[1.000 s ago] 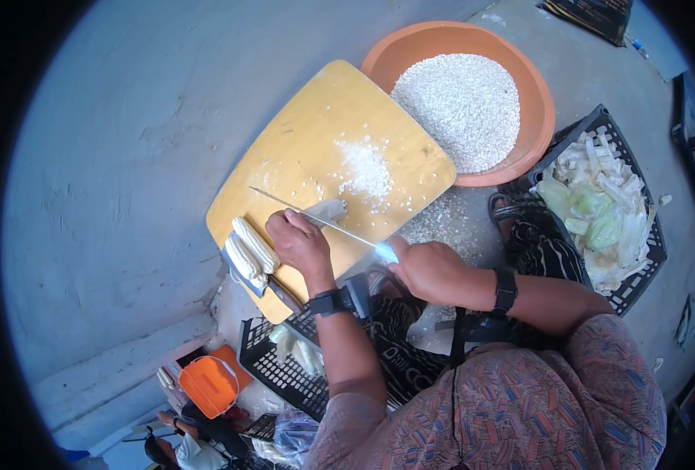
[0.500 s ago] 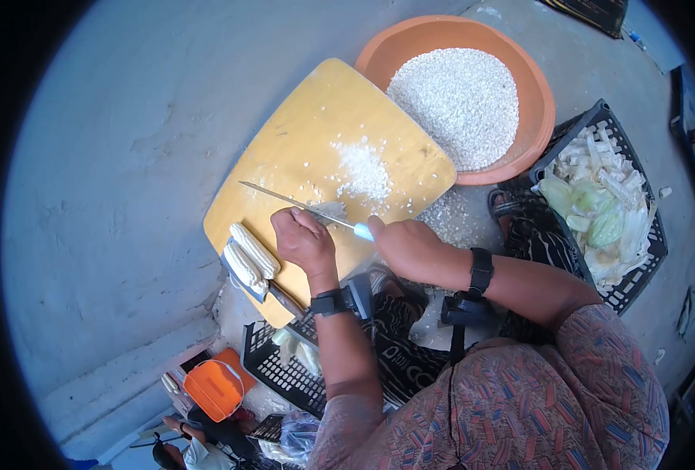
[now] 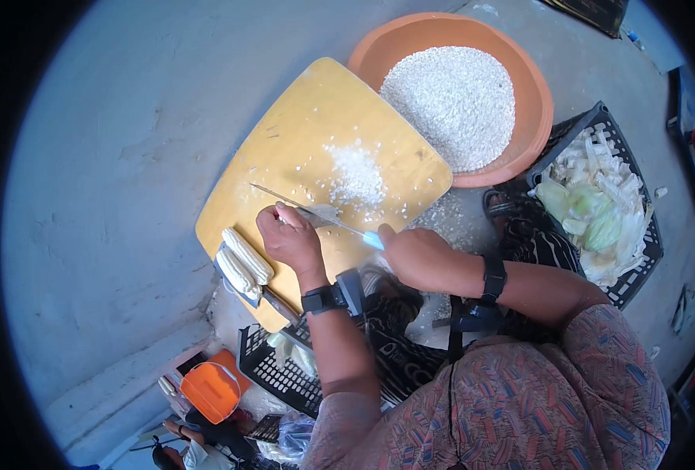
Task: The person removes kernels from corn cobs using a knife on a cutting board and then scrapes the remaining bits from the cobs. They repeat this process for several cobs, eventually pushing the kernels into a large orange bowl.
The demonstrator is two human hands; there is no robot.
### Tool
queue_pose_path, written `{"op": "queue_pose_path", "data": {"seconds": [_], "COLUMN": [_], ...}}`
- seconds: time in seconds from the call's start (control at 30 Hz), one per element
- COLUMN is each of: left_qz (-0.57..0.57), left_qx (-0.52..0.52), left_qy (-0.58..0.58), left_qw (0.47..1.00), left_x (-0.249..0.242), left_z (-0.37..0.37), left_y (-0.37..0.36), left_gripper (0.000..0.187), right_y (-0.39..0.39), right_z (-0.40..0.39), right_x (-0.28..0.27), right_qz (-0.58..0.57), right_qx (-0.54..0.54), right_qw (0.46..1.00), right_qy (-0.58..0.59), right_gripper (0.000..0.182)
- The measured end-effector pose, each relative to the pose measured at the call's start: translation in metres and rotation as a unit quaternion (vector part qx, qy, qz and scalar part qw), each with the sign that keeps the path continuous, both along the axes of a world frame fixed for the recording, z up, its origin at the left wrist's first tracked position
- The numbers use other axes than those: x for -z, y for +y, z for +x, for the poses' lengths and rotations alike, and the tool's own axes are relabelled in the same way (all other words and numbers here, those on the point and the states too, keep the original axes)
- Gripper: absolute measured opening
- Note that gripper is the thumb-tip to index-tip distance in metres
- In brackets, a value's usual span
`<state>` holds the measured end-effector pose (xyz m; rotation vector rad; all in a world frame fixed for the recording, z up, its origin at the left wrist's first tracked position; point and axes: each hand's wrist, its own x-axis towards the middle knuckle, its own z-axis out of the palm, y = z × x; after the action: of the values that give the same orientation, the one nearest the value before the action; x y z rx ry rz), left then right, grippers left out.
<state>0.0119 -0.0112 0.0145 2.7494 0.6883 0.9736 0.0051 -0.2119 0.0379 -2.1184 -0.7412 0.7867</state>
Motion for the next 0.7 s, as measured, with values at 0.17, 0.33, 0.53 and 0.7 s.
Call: {"op": "queue_pose_path", "data": {"seconds": [0.17, 0.33, 0.53, 0.7], "left_qz": [-0.018, -0.021, -0.032, -0.016], "left_qx": [0.064, 0.117, 0.097, 0.144], "left_qy": [0.008, 0.010, 0.008, -0.021], "left_qw": [0.998, 0.993, 0.995, 0.989], "left_x": [-0.002, -0.001, 0.001, 0.005], "left_z": [0.003, 0.005, 0.002, -0.003], "left_y": [-0.005, -0.013, -0.012, -0.022], "left_gripper": [0.015, 0.013, 0.012, 0.015], "right_y": [0.002, 0.026, 0.042, 0.048], "right_z": [0.009, 0.016, 0.013, 0.012], "right_x": [0.009, 0.031, 0.054, 0.077], "right_qz": [-0.021, -0.022, -0.023, -0.003], "right_qx": [0.001, 0.029, 0.047, 0.075], "right_qw": [1.000, 0.999, 0.999, 0.997], "right_qy": [-0.007, -0.003, -0.015, -0.025], "right_gripper": [0.020, 0.019, 0.018, 0.016]}}
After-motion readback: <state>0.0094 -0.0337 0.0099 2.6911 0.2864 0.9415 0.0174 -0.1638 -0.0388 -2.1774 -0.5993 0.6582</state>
